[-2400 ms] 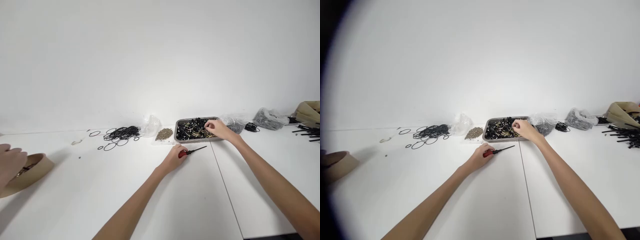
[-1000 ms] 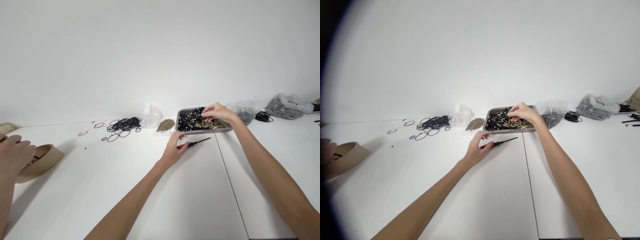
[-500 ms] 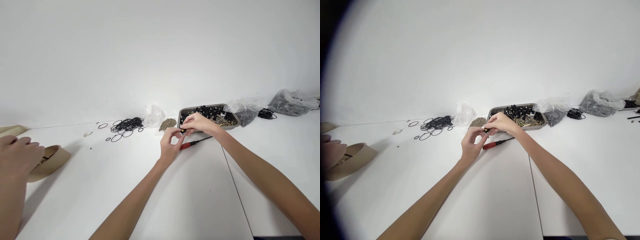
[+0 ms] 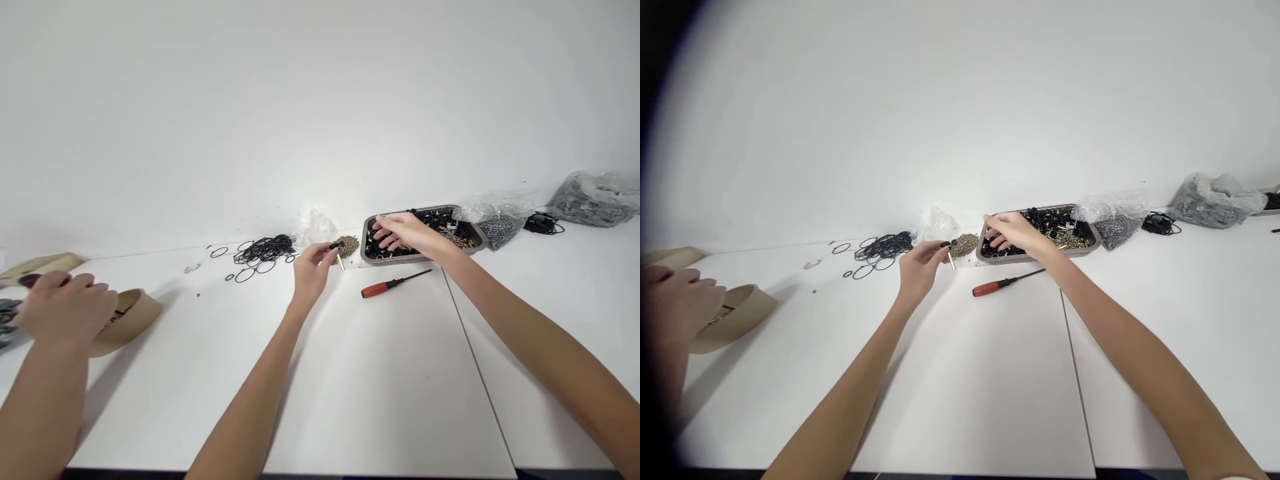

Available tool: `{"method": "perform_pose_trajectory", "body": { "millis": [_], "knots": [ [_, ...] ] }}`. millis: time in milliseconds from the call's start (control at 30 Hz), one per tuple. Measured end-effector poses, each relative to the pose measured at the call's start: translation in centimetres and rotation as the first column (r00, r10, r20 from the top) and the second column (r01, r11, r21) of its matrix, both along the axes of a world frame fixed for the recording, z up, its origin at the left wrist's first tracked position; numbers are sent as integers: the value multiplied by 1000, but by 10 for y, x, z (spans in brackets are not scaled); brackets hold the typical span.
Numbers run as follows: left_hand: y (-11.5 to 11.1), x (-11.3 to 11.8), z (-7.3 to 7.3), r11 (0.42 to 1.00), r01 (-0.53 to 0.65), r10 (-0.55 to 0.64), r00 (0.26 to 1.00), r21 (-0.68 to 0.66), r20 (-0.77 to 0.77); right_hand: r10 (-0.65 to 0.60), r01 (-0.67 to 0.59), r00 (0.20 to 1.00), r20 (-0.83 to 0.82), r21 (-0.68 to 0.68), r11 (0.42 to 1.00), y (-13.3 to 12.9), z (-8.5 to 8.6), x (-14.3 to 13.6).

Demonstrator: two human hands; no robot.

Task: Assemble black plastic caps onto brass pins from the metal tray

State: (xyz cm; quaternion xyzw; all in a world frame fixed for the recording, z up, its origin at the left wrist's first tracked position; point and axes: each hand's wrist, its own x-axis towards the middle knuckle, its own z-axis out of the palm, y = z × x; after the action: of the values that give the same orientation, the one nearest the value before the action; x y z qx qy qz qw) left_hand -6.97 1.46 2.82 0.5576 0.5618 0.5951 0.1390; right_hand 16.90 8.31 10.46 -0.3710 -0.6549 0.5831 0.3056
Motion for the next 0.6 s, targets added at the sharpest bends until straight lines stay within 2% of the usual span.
{"method": "perform_pose_trajectory", "body": {
  "millis": [133, 267, 400, 500, 600],
  "knots": [
    [8, -34, -7, 969, -61, 26, 989, -240, -145, -151, 136, 981, 119, 131, 982, 22, 1, 27],
    [10, -39, -19, 943, -50, -39, 965, -330, -259, -289, 200, 918, 272, 311, 929, 37, -11, 44],
    [11, -39, -26, 932, -57, -66, 945, -359, -321, -257, 48, 872, 416, 451, 891, 38, -22, 40],
    [10, -43, -25, 936, -51, -71, 943, -349, -326, -129, -117, 861, 492, 438, 891, 34, -27, 30],
    [7, -42, -16, 938, -20, -95, 945, -347, -313, -44, -231, 821, 570, 401, 887, 31, -29, 23]
  ]
}}
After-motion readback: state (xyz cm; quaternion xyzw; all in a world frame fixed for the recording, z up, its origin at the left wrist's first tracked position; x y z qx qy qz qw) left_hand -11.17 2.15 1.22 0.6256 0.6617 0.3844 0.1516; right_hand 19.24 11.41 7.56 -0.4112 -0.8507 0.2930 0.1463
